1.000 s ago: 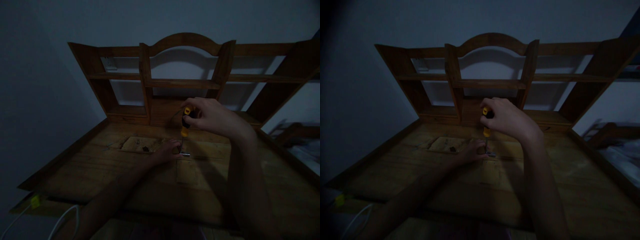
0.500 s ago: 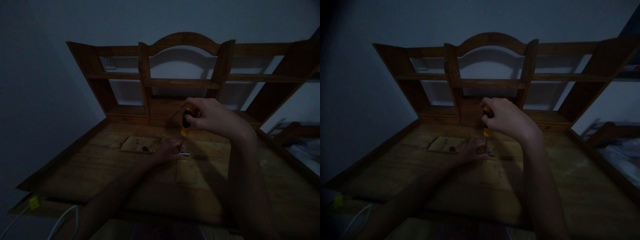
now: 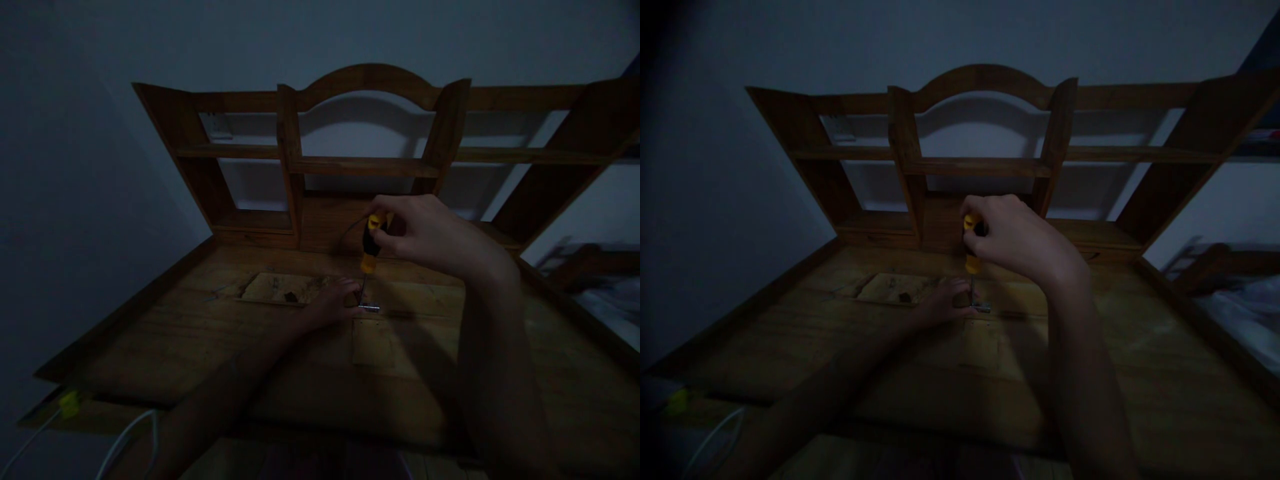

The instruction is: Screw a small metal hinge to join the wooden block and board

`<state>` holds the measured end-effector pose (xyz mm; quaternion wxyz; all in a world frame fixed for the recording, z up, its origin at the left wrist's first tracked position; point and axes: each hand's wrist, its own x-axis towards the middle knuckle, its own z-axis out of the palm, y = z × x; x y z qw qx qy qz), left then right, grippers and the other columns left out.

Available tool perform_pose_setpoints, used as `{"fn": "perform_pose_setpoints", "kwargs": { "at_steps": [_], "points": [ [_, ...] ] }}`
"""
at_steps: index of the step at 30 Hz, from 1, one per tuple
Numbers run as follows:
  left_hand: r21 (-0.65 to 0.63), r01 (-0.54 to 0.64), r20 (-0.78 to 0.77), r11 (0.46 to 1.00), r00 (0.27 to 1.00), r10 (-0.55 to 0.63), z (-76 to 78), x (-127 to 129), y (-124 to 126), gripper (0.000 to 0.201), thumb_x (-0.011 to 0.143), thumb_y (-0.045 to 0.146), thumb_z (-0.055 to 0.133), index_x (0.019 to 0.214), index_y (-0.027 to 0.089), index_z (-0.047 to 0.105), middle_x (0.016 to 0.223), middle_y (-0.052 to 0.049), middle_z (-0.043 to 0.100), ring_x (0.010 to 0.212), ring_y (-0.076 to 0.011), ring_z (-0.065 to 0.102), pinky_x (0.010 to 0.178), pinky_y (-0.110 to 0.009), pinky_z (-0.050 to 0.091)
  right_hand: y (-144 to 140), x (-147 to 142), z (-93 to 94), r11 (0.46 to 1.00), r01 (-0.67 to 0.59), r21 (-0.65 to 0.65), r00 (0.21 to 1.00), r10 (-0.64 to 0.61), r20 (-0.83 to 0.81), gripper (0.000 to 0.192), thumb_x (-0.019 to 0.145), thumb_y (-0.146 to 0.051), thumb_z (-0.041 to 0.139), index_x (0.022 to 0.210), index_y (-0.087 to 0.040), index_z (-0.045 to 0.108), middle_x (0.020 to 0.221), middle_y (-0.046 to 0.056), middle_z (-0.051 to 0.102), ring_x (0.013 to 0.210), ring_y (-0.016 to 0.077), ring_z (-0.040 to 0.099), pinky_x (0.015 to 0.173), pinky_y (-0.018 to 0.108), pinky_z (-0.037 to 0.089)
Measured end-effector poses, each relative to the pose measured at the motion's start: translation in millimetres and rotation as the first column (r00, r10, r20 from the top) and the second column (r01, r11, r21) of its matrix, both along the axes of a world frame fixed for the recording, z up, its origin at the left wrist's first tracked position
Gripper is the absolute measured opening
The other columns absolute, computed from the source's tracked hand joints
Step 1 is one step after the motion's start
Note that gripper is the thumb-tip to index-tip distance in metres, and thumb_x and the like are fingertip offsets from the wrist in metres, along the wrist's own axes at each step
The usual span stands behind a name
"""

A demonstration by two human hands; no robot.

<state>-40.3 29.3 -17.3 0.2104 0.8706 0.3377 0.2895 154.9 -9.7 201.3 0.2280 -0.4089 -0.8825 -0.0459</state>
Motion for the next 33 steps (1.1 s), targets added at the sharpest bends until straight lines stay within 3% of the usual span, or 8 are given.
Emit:
{"fn": "perform_pose_setpoints", "kwargs": {
  "at_steps": [3,9,13,16,19,23,28,33],
  "points": [
    [0.002,0.015,0.028,1.000,1.000,-0.015,0.1,0,0,0.024,0.086,0.031,0.079,0.103,0.020,0.066,0.111,-0.004,0.071,0.107,-0.0226,0.065,0.095,-0.035,0.049,1,-1,-1.1,1.000,0.022,0.013,1.000,-0.022,0.000,0.020,0.094,-0.030,0.059,0.108,-0.021,0.069,0.091,0.005,0.074,0.084,0.0229,0.067,0.071,0.032,0.043],
    [-0.007,-0.007,0.024,1.000,1.000,0.007,0.0,0,-1,0.026,0.085,0.032,0.080,0.103,0.020,0.066,0.110,-0.005,0.071,0.108,-0.0237,0.065,0.097,-0.036,0.049,10,-6,-9.3,0.975,0.189,0.119,0.978,-0.197,0.066,0.031,0.096,-0.048,0.057,0.101,-0.019,0.066,0.094,0.010,0.071,0.083,0.0264,0.066,0.071,0.036,0.043],
    [-0.034,-0.001,0.023,0.999,1.000,0.002,3.3,0,-3,0.027,0.086,0.034,0.079,0.105,0.020,0.067,0.109,-0.005,0.071,0.106,-0.0235,0.066,0.095,-0.034,0.049,11,-5,-8.3,0.993,0.084,0.085,0.991,-0.093,0.099,0.025,0.093,-0.033,0.058,0.111,-0.018,0.065,0.109,0.011,0.070,0.094,0.0261,0.066,0.079,0.036,0.045],
    [-0.034,0.004,0.020,0.999,1.000,-0.003,4.1,0,-3,0.029,0.086,0.036,0.079,0.107,0.019,0.067,0.111,-0.005,0.071,0.108,-0.0238,0.065,0.095,-0.034,0.049,10,-5,-7.0,1.000,0.019,0.022,0.996,-0.021,0.090,0.024,0.094,-0.028,0.056,0.114,-0.019,0.065,0.106,0.009,0.072,0.092,0.0238,0.066,0.079,0.034,0.046],
    [-0.018,-0.019,0.016,1.000,1.000,0.019,3.3,1,-3,0.027,0.085,0.034,0.080,0.105,0.020,0.067,0.111,-0.006,0.071,0.109,-0.0240,0.065,0.097,-0.035,0.048,10,-8,-8.9,0.997,0.056,0.055,0.996,-0.060,0.071,0.023,0.097,-0.037,0.057,0.106,-0.018,0.066,0.103,0.010,0.072,0.093,0.0252,0.066,0.079,0.035,0.046],
    [-0.012,-0.003,0.025,1.000,1.000,0.003,2.3,1,-2,0.027,0.085,0.033,0.080,0.105,0.020,0.067,0.111,-0.005,0.071,0.107,-0.0229,0.065,0.096,-0.035,0.049,12,-10,-11.9,0.985,0.144,0.098,0.988,-0.149,0.048,0.035,0.097,-0.049,0.055,0.104,-0.017,0.067,0.101,0.012,0.073,0.094,0.0296,0.068,0.081,0.039,0.048],
    [-0.014,-0.022,0.037,1.000,0.999,0.022,2.1,1,-2,0.027,0.083,0.034,0.082,0.100,0.019,0.067,0.109,-0.005,0.072,0.104,-0.0231,0.067,0.095,-0.036,0.050,12,-5,-8.5,1.000,0.018,0.000,1.000,-0.018,0.007,0.035,0.092,-0.032,0.059,0.125,-0.022,0.065,0.115,0.008,0.074,0.103,0.0272,0.068,0.089,0.037,0.048],
    [-0.016,-0.027,0.024,1.000,0.999,0.028,1.6,1,-2,0.029,0.083,0.034,0.082,0.106,0.022,0.067,0.112,-0.005,0.072,0.108,-0.0243,0.066,0.097,-0.037,0.051,13,-6,-9.8,0.999,0.042,0.015,0.999,-0.043,0.005,0.027,0.095,-0.035,0.058,0.116,-0.021,0.068,0.105,0.008,0.075,0.093,0.0262,0.069,0.081,0.035,0.048]
  ]
}}
